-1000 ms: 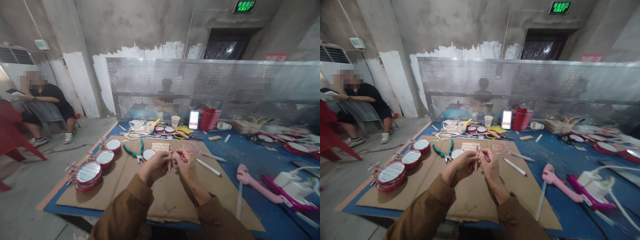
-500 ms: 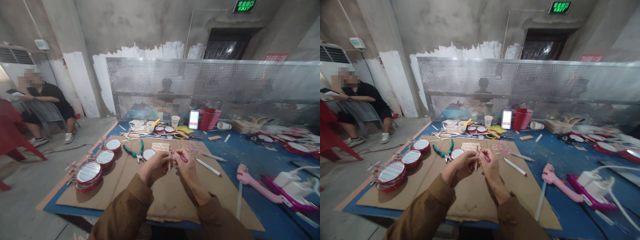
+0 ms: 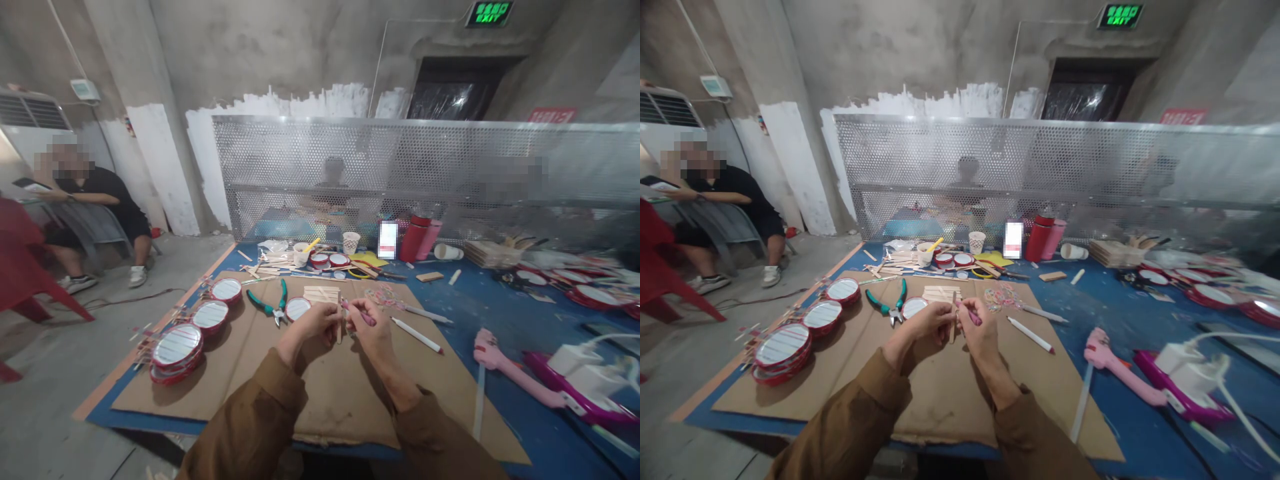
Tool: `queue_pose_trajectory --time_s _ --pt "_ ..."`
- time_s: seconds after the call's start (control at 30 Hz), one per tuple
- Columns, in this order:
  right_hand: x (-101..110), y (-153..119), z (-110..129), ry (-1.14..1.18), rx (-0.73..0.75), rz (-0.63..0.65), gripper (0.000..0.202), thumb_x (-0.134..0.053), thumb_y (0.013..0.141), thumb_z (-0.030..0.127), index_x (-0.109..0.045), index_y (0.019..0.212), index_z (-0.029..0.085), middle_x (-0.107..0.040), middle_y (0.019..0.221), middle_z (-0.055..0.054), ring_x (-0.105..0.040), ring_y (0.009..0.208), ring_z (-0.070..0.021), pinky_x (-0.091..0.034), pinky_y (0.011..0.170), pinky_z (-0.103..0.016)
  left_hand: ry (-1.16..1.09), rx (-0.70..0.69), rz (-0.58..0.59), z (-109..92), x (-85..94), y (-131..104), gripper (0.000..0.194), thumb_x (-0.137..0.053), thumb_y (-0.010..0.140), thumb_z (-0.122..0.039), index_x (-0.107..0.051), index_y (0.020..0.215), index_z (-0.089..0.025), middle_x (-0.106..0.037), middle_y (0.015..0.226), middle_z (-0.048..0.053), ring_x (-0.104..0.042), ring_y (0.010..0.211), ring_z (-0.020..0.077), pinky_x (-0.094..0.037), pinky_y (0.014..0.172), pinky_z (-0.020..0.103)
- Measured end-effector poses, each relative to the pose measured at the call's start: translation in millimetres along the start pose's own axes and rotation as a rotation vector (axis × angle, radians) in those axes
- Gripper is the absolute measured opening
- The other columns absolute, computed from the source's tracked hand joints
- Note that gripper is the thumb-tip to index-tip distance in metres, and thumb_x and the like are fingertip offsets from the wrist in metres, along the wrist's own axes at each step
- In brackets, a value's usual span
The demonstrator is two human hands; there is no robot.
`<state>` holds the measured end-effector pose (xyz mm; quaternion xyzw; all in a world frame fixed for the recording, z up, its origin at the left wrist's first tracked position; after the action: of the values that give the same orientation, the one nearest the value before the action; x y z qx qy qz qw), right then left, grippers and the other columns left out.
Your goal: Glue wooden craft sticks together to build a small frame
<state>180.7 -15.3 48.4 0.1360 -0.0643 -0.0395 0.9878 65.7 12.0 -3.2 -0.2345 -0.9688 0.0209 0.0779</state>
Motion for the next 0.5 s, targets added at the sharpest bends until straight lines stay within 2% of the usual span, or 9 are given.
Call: queue_pose_trajectory --time_s 0.13,0.23,0.3,0.43,0.47,0.5 --pt "-1.7 -1.0 -1.0 -0.036 0.012 -0.001 0.031 -0.061 0.076 0.05 -0.06 0.077 0.018 -0.062 0.059 0.0 -0.059 0.049 -0.0135 -0.049 0.048 -0.023 0.013 0.006 -0.007 -1.1 -0.2 -0.8 0.028 -0.054 0.084 -0.039 -0.051 0.068 -0.017 -0.054 0.048 0.001 -0.049 0.038 0.0101 -0.038 0.041 0.021" --pt "4.4 -1.5 3.4 -0.057 0.038 -0.057 0.031 -0.061 0.077 0.049 -0.06 0.078 0.018 -0.061 0.059 0.001 -0.059 0.049 -0.0139 -0.048 0.048 -0.023 0.011 0.027 -0.002 -2.5 -1.3 -1.8 0.03 -0.055 0.083 -0.042 -0.049 0.068 -0.017 -0.054 0.048 0.001 -0.05 0.038 0.0099 -0.038 0.041 0.02" --pt "17.4 -1.5 12.0 -0.019 0.088 -0.173 0.03 -0.062 0.077 0.047 -0.06 0.081 0.018 -0.061 0.06 0.0 -0.059 0.051 -0.0141 -0.049 0.05 -0.024 0.0 0.028 -0.011 -2.8 -1.0 -1.2 0.031 -0.058 0.082 -0.043 -0.048 0.067 -0.017 -0.054 0.048 0.0 -0.049 0.038 0.0087 -0.038 0.042 0.019" --pt "59.1 -8.9 34.5 0.112 0.281 -0.592 0.029 -0.061 0.08 0.043 -0.058 0.093 0.017 -0.062 0.067 0.0 -0.06 0.057 -0.0137 -0.051 0.059 -0.026 0.024 0.056 -0.057 0.5 1.9 1.4 0.031 -0.06 0.08 -0.04 -0.047 0.064 -0.017 -0.05 0.046 -0.002 -0.047 0.037 0.0078 -0.036 0.04 0.018" --pt "64.3 -9.9 37.1 0.12 0.303 -0.642 0.029 -0.062 0.079 0.042 -0.058 0.094 0.017 -0.062 0.068 0.0 -0.059 0.057 -0.0135 -0.051 0.06 -0.026 0.033 0.062 -0.052 1.0 1.7 1.7 0.03 -0.06 0.08 -0.039 -0.047 0.064 -0.017 -0.05 0.046 -0.002 -0.047 0.037 0.0079 -0.035 0.039 0.018" --pt "64.6 -8.2 37.5 0.113 0.294 -0.628 0.029 -0.062 0.079 0.042 -0.059 0.092 0.017 -0.062 0.067 0.0 -0.058 0.057 -0.0135 -0.05 0.059 -0.026 0.037 0.063 -0.043 1.0 1.2 1.7 0.029 -0.059 0.081 -0.039 -0.047 0.065 -0.018 -0.05 0.046 -0.002 -0.047 0.036 0.0081 -0.036 0.039 0.019"
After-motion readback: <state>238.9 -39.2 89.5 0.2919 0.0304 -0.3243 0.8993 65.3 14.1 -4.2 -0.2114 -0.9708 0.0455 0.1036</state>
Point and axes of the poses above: each hand's wrist, its own y-axis towards the middle knuckle, its own x-axis out of the back of the hand, z = x × y, the point moved 7 cm from there along y, towards the middle knuckle
